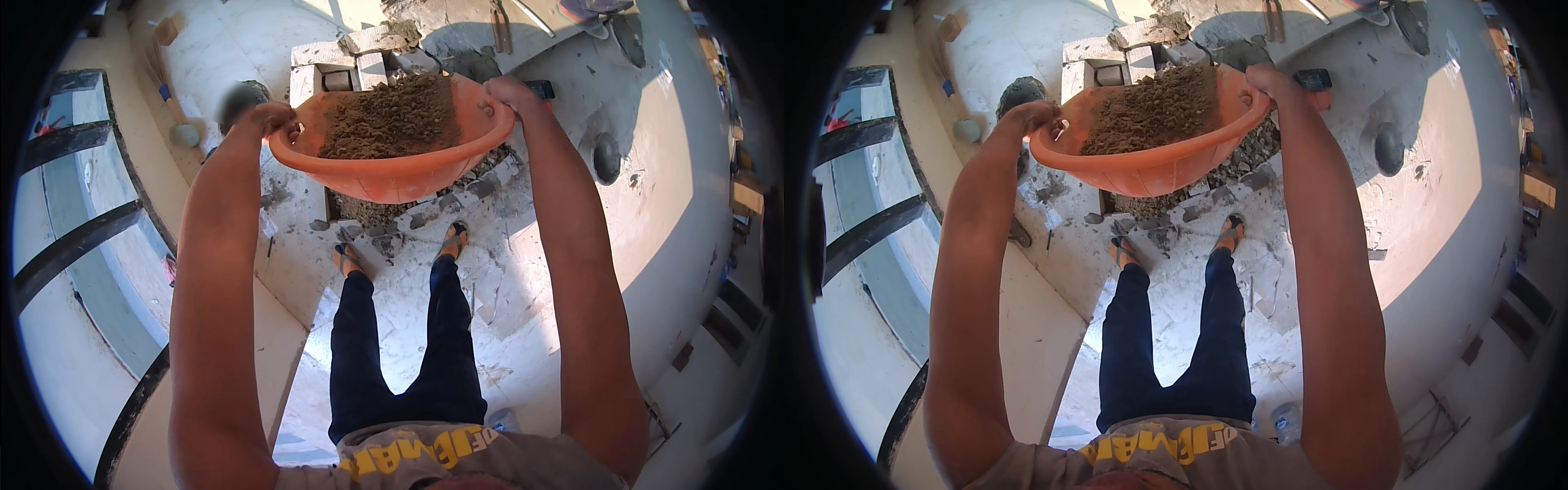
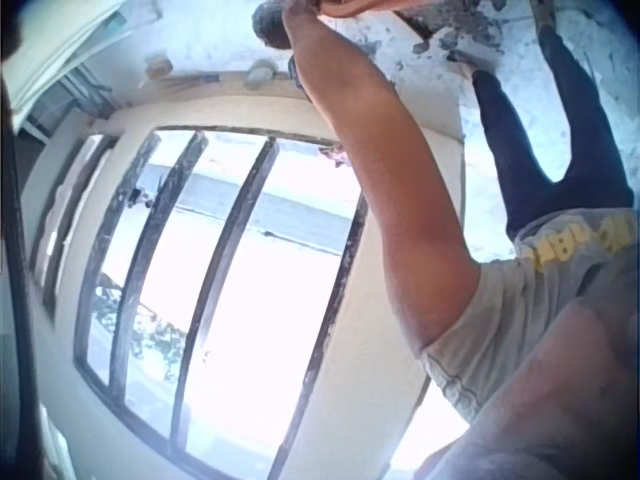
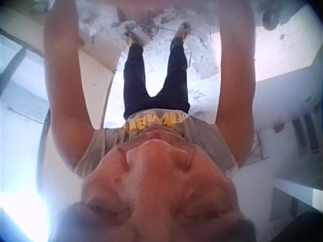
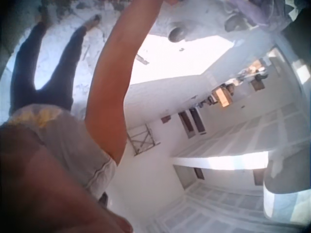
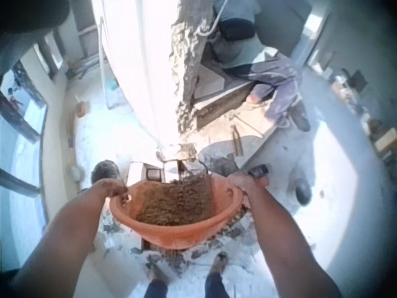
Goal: The person carries a plastic tub filled with wet sand, pours the contents onto a brick structure, and uses their hands to spread and level the mixture across the surface of the bricks.
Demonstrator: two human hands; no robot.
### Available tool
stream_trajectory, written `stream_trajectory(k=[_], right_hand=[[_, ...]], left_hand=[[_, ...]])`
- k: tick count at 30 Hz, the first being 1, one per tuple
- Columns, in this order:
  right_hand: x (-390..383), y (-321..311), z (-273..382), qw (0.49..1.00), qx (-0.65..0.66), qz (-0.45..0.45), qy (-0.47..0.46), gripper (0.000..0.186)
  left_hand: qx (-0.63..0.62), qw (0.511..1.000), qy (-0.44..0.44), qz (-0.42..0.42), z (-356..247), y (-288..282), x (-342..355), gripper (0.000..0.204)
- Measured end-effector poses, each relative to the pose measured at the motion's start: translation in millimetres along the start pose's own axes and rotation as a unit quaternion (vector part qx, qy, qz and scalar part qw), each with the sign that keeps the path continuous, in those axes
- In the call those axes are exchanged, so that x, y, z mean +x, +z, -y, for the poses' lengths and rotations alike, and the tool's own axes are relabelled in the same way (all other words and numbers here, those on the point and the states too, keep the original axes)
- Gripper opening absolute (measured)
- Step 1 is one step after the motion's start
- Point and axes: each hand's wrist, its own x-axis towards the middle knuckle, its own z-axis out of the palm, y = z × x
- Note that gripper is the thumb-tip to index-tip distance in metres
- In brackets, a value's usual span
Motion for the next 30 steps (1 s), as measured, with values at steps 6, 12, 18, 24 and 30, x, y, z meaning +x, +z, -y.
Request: stream_trajectory(k=[6, 12, 18, 24, 30], right_hand=[[23, -8, 10, 0.99, -0.126, -0.05, -0.036, 0.022], [77, -31, 23, 0.967, -0.253, -0.023, -0.002, 0.028], [87, -47, 28, 0.958, -0.282, -0.047, -0.01, 0.025], [56, 13, 47, 0.971, -0.236, -0.002, -0.044, 0.025], [19, -5, 14, 0.976, -0.219, -0.006, -0.004, 0.021]], left_hand=[[-0.073, 0.996, 0.045, 0.014, -2, 3, 13, 0.025], [-0.156, 0.987, -0.023, 0.031, -16, 9, 31, 0.025], [-0.223, 0.966, 0.019, 0.126, -24, -17, 32, 0.023], [-0.255, 0.966, 0.013, 0.033, 39, -52, 28, 0.018], [-0.163, 0.986, 0.028, -0.01, 58, 18, 10, 0.022]])
